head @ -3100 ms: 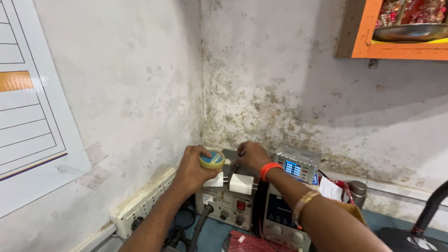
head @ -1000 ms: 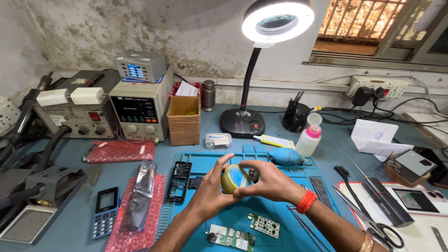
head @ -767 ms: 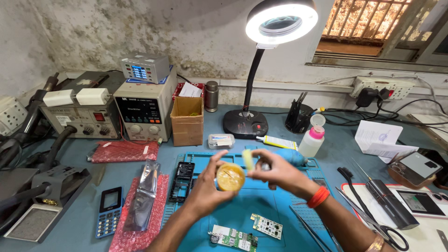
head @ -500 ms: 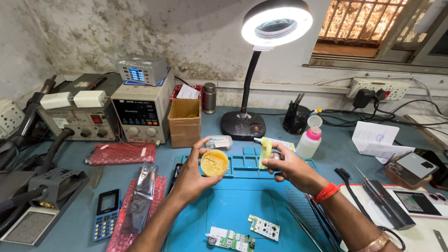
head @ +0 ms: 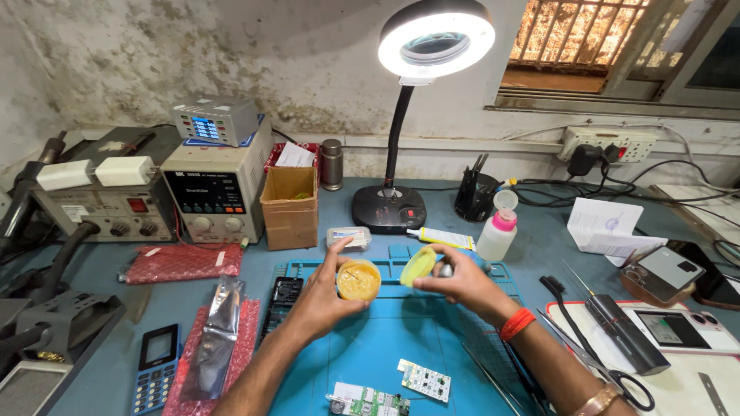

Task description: The person sits at an electronics repair workbench and handles a small circuit board, turning it over and aligning it with a keypad component. They then move to a soldering station, open a container of flux paste, and dip a brush into the flux and a bottle, preparing to apply it to the board.

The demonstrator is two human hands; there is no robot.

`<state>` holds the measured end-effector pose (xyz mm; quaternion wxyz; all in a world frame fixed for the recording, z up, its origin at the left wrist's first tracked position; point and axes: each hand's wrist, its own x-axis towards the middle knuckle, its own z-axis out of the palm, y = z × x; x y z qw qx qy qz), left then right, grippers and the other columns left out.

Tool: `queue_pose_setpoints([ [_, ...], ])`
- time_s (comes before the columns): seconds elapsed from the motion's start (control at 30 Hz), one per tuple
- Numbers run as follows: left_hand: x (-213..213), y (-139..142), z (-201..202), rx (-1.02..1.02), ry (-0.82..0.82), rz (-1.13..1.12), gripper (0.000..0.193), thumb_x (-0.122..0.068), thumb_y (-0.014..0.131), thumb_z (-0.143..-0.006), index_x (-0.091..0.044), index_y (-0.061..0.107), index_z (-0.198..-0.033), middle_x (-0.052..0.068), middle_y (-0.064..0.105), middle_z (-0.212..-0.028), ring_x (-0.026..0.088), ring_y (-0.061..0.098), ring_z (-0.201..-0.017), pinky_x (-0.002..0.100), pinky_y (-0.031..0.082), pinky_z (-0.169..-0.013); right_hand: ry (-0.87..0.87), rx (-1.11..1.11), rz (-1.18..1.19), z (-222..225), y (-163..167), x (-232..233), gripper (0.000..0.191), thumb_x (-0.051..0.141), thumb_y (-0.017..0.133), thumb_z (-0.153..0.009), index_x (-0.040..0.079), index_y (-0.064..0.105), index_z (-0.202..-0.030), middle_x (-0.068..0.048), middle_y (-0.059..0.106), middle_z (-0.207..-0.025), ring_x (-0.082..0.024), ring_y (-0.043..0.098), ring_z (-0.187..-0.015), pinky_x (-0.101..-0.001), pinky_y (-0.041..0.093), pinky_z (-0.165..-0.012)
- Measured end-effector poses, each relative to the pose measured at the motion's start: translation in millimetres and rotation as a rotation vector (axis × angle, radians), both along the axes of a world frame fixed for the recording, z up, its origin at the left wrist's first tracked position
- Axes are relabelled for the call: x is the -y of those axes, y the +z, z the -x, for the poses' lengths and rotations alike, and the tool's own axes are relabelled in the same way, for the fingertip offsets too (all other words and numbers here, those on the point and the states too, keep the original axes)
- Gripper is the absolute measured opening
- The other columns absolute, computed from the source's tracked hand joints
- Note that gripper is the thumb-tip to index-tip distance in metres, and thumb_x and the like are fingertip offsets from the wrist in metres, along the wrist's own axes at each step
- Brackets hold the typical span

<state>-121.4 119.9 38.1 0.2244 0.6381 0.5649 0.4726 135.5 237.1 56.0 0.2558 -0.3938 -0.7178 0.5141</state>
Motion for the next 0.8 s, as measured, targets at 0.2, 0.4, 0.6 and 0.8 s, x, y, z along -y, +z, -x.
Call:
queue_pose_setpoints([
  [0.2,4.0,1.4,-20.5,-0.043,-0.076,0.11,0.108,-0.011,0.088,-0.062,-0.022,0.032,-0.153,0.012,0.065,-0.124,0.028,0.069,-0.115,0.039,0.056,-0.099,0.107,0.147,-0.225,-4.2,-29.9,-2.0,0.08,0.03,0.094,-0.067,0.009,0.06,-0.137,0.001,0.057,-0.085,-0.008,0.054,-0.078,-0.0247,0.047,-0.067],
  [0.4,2.2,-0.6,-26.0,-0.062,-0.086,0.102,0.107,-0.01,0.086,-0.062,-0.022,0.031,-0.154,0.014,0.063,-0.126,0.03,0.067,-0.117,0.039,0.055,-0.1,0.099,0.472,-0.355,-21.9,-25.2,4.4,0.082,0.039,0.091,-0.063,0.009,0.059,-0.133,-0.006,0.072,-0.112,-0.018,0.069,-0.102,-0.0317,0.054,-0.089],
  [0.6,-10.4,-5.5,-18.8,-0.033,-0.03,0.047,0.106,-0.011,0.086,-0.065,-0.021,0.029,-0.154,0.015,0.063,-0.126,0.032,0.066,-0.117,0.041,0.054,-0.099,0.076,0.54,-0.516,-26.8,-23.3,6.1,0.086,0.042,0.09,-0.065,0.006,0.054,-0.135,-0.014,0.069,-0.12,-0.026,0.069,-0.108,-0.0373,0.054,-0.092],
  [0.8,-46.9,-7.3,-10.8,-0.042,0.02,-0.03,0.109,-0.01,0.088,-0.062,-0.022,0.03,-0.153,0.017,0.064,-0.123,0.035,0.066,-0.117,0.043,0.053,-0.1,-0.135,0.453,-0.426,-14.0,-22.3,-14.9,0.092,0.052,0.088,-0.062,0.012,0.055,-0.137,-0.014,0.076,-0.106,-0.025,0.076,-0.095,-0.0385,0.059,-0.086],
])
